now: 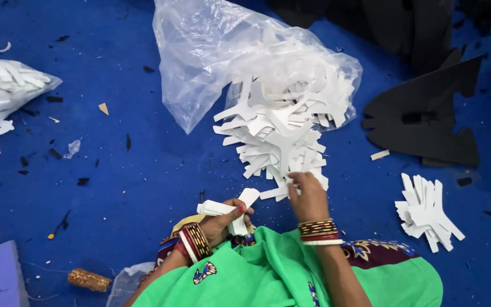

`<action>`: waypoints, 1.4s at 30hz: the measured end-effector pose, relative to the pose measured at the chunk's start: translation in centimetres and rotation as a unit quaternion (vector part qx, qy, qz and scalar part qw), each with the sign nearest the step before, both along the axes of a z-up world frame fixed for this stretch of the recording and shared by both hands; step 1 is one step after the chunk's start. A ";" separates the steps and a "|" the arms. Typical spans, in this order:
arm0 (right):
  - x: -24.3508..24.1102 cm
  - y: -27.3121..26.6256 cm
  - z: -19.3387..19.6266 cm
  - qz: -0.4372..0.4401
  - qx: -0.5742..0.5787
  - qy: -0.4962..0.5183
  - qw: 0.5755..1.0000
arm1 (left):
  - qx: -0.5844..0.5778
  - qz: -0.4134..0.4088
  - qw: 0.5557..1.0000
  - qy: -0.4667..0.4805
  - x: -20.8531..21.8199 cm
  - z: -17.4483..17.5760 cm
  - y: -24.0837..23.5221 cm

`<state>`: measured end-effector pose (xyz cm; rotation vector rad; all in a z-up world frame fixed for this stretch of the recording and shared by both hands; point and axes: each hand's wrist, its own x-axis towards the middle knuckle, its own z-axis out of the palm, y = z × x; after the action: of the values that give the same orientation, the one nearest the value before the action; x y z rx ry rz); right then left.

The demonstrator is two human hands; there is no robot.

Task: The person sorts and stacks white Y-shaped shoe components on the floor.

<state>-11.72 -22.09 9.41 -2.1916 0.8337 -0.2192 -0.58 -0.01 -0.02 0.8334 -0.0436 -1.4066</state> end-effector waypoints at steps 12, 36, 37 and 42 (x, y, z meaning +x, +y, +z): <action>-1.3 -2.0 -4.3 0.065 -0.144 0.109 0.981 | 0.018 0.027 0.999 0.012 0.1 0.0 -0.2; -1.8 -0.8 2.4 0.073 -0.017 0.013 0.997 | -0.004 0.042 0.999 0.028 0.1 0.5 0.0; -1.6 -0.4 2.4 0.118 0.085 0.027 0.989 | -0.040 0.030 0.998 0.032 0.1 1.2 0.1; 0.3 2.4 1.9 0.225 0.207 0.080 0.949 | -0.152 -0.016 0.987 0.042 0.0 3.4 0.4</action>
<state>-11.40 -19.71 11.29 -1.9456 0.3937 0.3365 -0.54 0.36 3.43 0.5222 -0.2024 -1.4209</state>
